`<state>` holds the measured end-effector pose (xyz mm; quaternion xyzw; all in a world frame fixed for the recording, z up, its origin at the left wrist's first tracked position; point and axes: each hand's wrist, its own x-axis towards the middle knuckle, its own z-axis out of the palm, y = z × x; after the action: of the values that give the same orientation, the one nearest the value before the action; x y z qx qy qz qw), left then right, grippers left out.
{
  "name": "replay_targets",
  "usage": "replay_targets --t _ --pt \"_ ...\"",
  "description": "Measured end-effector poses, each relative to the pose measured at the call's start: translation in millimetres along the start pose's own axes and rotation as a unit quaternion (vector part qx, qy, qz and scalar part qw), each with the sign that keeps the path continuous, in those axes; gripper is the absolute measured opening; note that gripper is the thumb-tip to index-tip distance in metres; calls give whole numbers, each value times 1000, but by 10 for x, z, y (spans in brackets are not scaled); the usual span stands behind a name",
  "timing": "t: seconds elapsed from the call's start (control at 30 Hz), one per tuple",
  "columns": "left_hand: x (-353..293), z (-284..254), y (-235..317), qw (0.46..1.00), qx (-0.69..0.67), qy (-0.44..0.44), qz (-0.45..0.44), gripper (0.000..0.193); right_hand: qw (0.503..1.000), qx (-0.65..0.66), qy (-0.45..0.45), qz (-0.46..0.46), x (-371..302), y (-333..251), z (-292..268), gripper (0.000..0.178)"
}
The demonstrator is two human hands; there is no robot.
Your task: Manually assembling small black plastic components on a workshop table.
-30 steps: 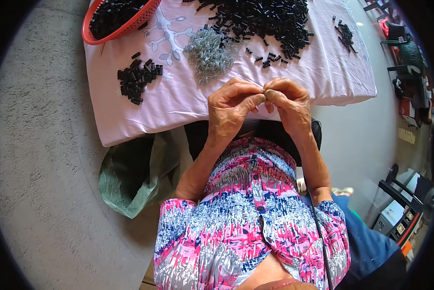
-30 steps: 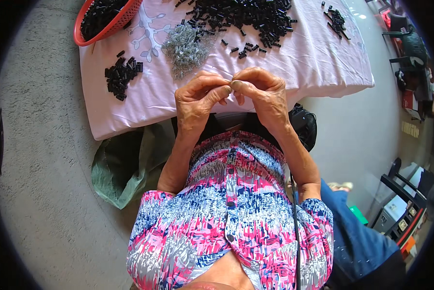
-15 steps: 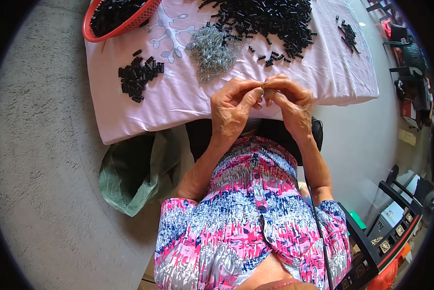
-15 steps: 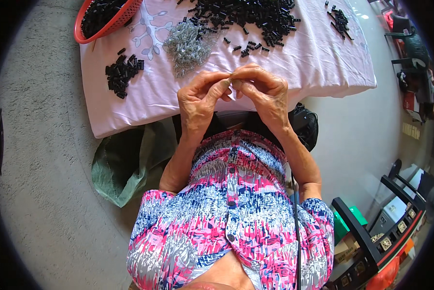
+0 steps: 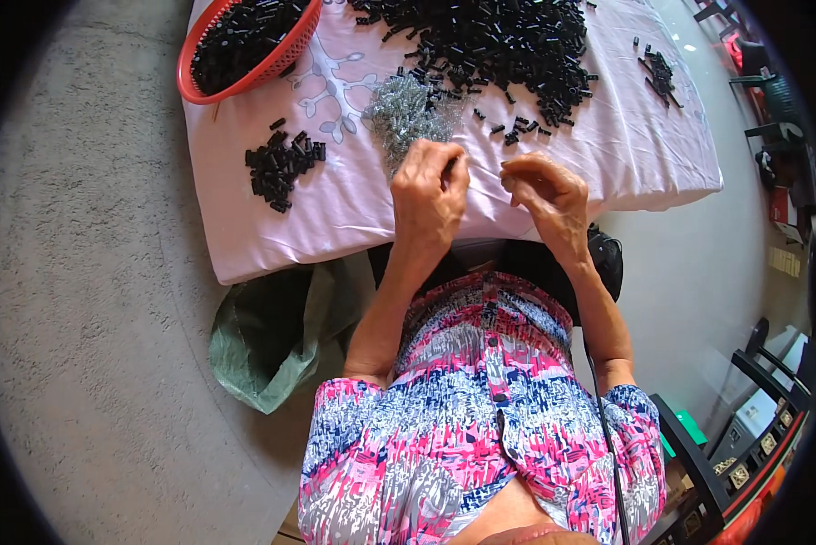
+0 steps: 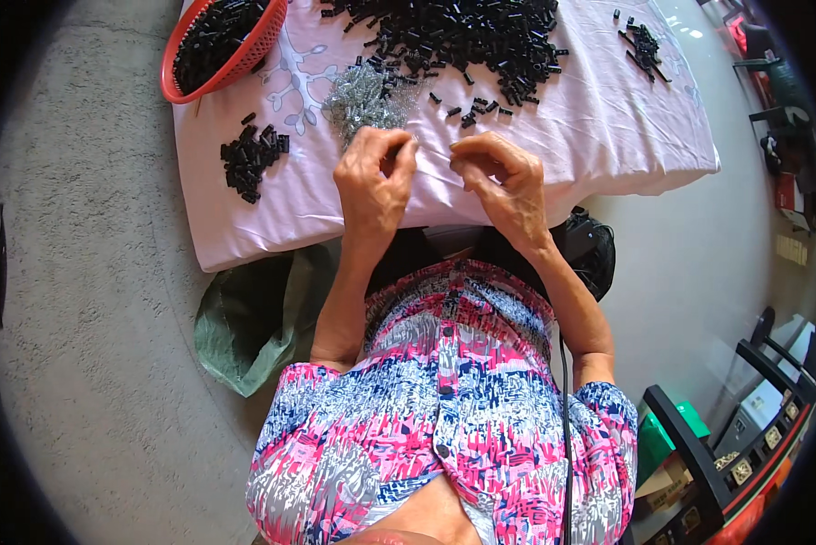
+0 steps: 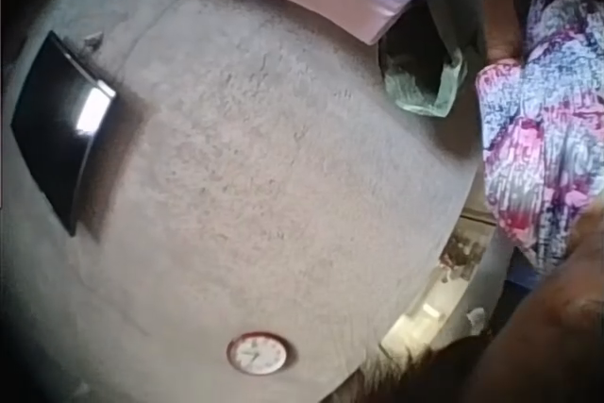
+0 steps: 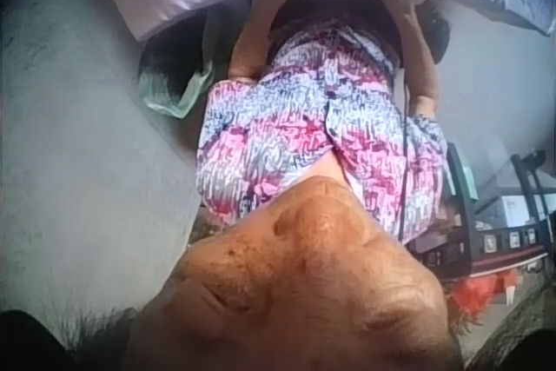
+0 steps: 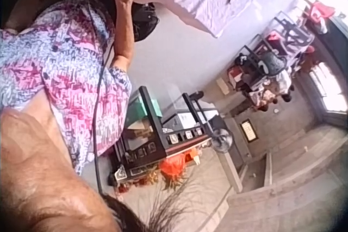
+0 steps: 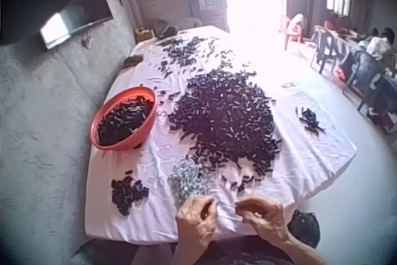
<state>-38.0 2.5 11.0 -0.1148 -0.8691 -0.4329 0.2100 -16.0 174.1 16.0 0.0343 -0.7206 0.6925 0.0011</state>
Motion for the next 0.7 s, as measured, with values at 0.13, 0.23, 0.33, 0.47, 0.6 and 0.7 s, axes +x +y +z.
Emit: replay_targets --t 0.13,0.23,0.33,0.47,0.6,0.7 --pt "93 24 -85 999 18 29 -27 12 999 22 23 2 3 26 -22 11" --pt "9 -36 -22 966 -216 18 -139 13 999 38 8 31 -37 52 -60 11" --pt "-106 -119 5 867 -441 -36 -230 17 993 121 7 14 -56 -6 -64 11" --pt "-299 -118 -7 719 -627 -77 -290 17 981 191 -20 -3 -77 -126 -10 12" --pt "-375 -80 68 662 -666 -79 -336 18 984 178 -17 2 -135 -166 29 14" --pt "-386 -52 84 652 -680 -80 -326 16 987 157 -16 -19 -151 -133 33 14"
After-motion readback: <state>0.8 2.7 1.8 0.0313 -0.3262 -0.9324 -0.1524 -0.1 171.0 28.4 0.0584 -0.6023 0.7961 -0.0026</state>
